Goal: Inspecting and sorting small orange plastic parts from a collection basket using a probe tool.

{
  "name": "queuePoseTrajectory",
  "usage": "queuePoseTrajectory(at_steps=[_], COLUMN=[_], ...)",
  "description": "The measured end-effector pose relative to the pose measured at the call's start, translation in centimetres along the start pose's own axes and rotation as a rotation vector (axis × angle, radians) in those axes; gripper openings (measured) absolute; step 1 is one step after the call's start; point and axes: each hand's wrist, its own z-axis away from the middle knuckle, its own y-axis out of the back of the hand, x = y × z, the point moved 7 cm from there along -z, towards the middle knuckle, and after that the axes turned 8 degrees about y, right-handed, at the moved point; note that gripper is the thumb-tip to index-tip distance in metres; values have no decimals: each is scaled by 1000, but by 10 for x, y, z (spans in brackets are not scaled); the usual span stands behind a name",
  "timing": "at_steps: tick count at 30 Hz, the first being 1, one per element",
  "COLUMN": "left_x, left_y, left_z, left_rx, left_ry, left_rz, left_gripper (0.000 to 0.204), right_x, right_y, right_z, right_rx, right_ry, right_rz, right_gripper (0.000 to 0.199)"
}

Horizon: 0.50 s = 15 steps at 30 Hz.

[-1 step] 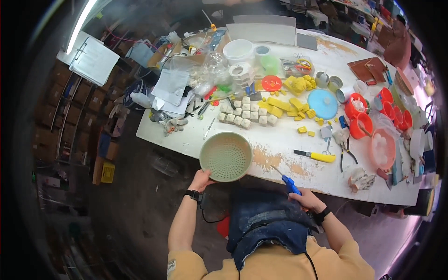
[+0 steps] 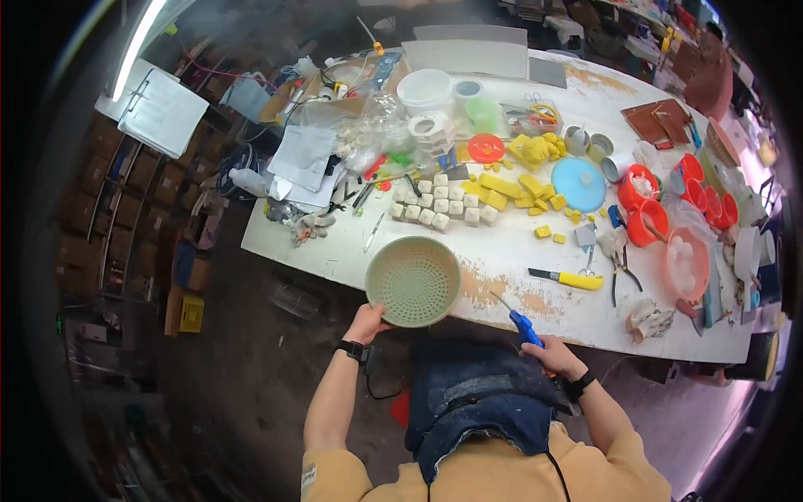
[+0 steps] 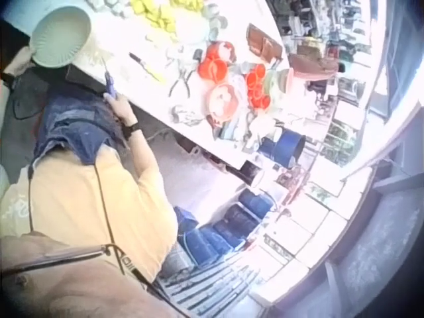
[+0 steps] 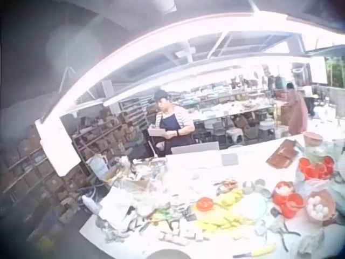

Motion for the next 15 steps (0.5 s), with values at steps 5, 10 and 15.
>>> queuePoseTrajectory(at_steps=[5,10,15], left_x=[28,56,67], left_y=[-42,-38,11], left_z=[-27,-14,9], left_rx=[-179,-300,-419], left_ry=[68,247,185], left_rz=[-229,-618,-239], left_gripper=[38,46,46], right_x=[-23,-16,-21], right_y=[-10,-21,-33], right_z=[-18,-15,3], right_rx=[219,464,576], right_ry=[28,51,-14], right_rz=[-162,-258,-221], right_gripper=[34,34,31])
